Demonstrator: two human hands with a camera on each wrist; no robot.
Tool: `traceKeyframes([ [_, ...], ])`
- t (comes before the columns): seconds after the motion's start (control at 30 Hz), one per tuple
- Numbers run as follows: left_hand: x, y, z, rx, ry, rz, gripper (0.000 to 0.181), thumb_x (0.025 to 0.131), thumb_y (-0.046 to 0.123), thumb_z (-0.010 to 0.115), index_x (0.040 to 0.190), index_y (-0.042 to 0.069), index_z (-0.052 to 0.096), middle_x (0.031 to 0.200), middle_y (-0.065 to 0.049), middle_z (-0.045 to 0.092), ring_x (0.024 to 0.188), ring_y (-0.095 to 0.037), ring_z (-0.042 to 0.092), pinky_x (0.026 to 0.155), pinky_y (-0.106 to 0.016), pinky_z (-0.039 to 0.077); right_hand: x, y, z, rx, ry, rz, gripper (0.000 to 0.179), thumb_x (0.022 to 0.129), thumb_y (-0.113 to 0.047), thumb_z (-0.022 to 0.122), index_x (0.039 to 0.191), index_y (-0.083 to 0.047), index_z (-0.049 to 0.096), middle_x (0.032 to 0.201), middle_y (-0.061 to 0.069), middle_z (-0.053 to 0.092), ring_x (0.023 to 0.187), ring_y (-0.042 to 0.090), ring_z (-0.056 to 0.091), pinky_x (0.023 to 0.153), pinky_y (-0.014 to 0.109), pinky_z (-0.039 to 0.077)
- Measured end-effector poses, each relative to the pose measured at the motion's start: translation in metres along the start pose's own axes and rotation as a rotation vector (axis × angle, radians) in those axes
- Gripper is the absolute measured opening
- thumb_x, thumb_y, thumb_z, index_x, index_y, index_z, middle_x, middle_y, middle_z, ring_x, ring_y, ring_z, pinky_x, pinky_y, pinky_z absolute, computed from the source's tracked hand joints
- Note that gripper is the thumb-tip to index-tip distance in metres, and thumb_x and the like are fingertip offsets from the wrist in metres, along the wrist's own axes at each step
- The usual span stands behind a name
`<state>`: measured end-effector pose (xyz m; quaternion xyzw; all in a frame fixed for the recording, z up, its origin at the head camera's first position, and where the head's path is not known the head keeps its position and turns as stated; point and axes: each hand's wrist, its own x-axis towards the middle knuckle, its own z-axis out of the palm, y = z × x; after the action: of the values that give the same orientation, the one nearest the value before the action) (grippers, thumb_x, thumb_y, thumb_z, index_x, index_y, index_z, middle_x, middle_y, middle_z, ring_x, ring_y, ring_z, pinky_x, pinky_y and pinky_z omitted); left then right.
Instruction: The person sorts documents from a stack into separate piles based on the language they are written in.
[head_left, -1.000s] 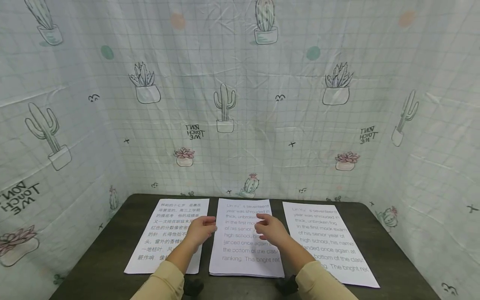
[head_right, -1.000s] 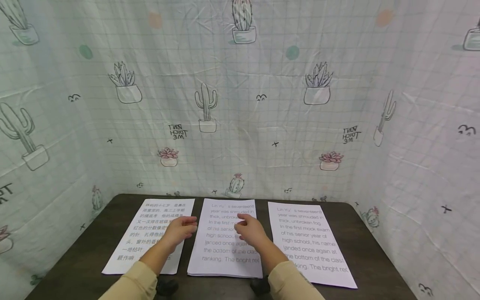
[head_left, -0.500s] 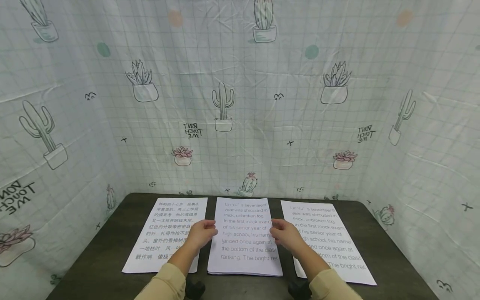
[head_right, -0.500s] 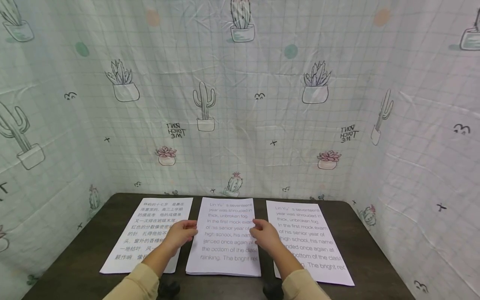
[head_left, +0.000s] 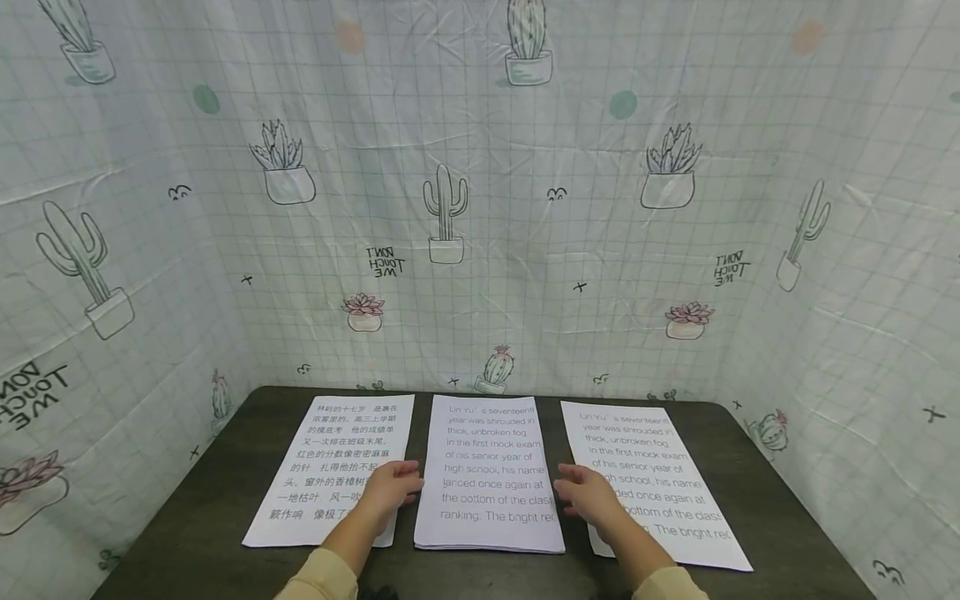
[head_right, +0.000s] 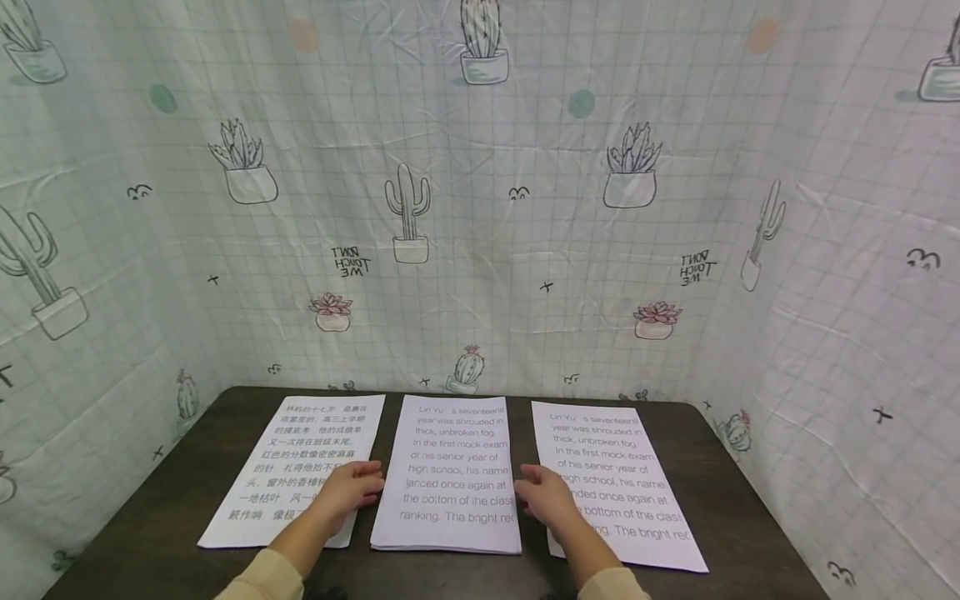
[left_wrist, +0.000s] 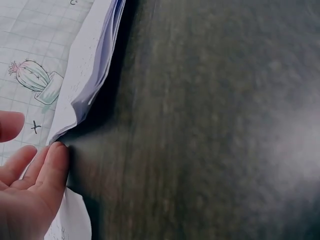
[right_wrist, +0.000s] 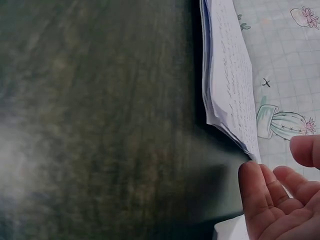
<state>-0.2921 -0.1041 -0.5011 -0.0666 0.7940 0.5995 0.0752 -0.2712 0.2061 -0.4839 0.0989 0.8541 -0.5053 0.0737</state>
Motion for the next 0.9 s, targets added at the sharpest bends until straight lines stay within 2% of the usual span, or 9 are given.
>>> traceKeyframes([
  [0.13, -0.002, -0.002, -0.001, -0.029, -0.028, -0.008, 0.048, 0.087, 0.004, 0.062, 0.130, -0.014, 0.051, 0.125, -0.031, 0.059, 0.110, -0.036, 0.064, 0.084, -0.038, 0.058, -0.001, 0.004, 0.000, 0.005, -0.010, 0.023, 0.050, 0.093, -0.014, 0.056, 0.137, 0.009, 0.047, 0.134, 0.033, 0.052, 0.108, 0.039, 0.064, 0.080, 0.040, 0.059],
  [0.27, -0.004, -0.002, -0.002, -0.033, -0.059, -0.043, 0.049, 0.087, 0.006, 0.062, 0.131, -0.013, 0.051, 0.125, -0.029, 0.059, 0.105, -0.031, 0.066, 0.084, -0.038, 0.058, -0.002, 0.007, 0.002, 0.023, -0.020, 0.046, 0.050, 0.093, -0.013, 0.056, 0.137, 0.010, 0.047, 0.133, 0.033, 0.053, 0.107, 0.038, 0.064, 0.079, 0.041, 0.059],
  [0.53, -0.008, -0.002, -0.002, -0.014, -0.094, -0.075, 0.050, 0.086, 0.006, 0.063, 0.131, -0.012, 0.051, 0.115, -0.024, 0.063, 0.091, -0.020, 0.068, 0.078, -0.036, 0.060, -0.005, 0.010, 0.006, 0.003, -0.045, 0.078, 0.050, 0.091, -0.013, 0.058, 0.133, 0.012, 0.049, 0.110, 0.024, 0.066, 0.088, 0.024, 0.069, 0.071, 0.040, 0.060],
  [0.63, -0.009, -0.002, -0.001, -0.006, -0.095, -0.064, 0.049, 0.084, 0.005, 0.065, 0.129, -0.012, 0.052, 0.110, -0.022, 0.065, 0.087, -0.018, 0.068, 0.076, -0.035, 0.060, -0.005, 0.011, 0.007, -0.014, -0.057, 0.085, 0.048, 0.090, -0.013, 0.059, 0.130, 0.011, 0.052, 0.105, 0.019, 0.068, 0.085, 0.022, 0.069, 0.071, 0.040, 0.060],
  [0.9, -0.009, -0.007, 0.007, 0.114, -0.027, 0.013, 0.048, 0.078, 0.005, 0.075, 0.121, -0.010, 0.059, 0.086, -0.011, 0.070, 0.071, -0.014, 0.065, 0.066, -0.031, 0.058, -0.007, 0.013, 0.012, -0.023, -0.050, 0.050, 0.049, 0.084, -0.008, 0.068, 0.127, 0.011, 0.055, 0.098, 0.014, 0.068, 0.081, 0.020, 0.069, 0.069, 0.041, 0.060],
])
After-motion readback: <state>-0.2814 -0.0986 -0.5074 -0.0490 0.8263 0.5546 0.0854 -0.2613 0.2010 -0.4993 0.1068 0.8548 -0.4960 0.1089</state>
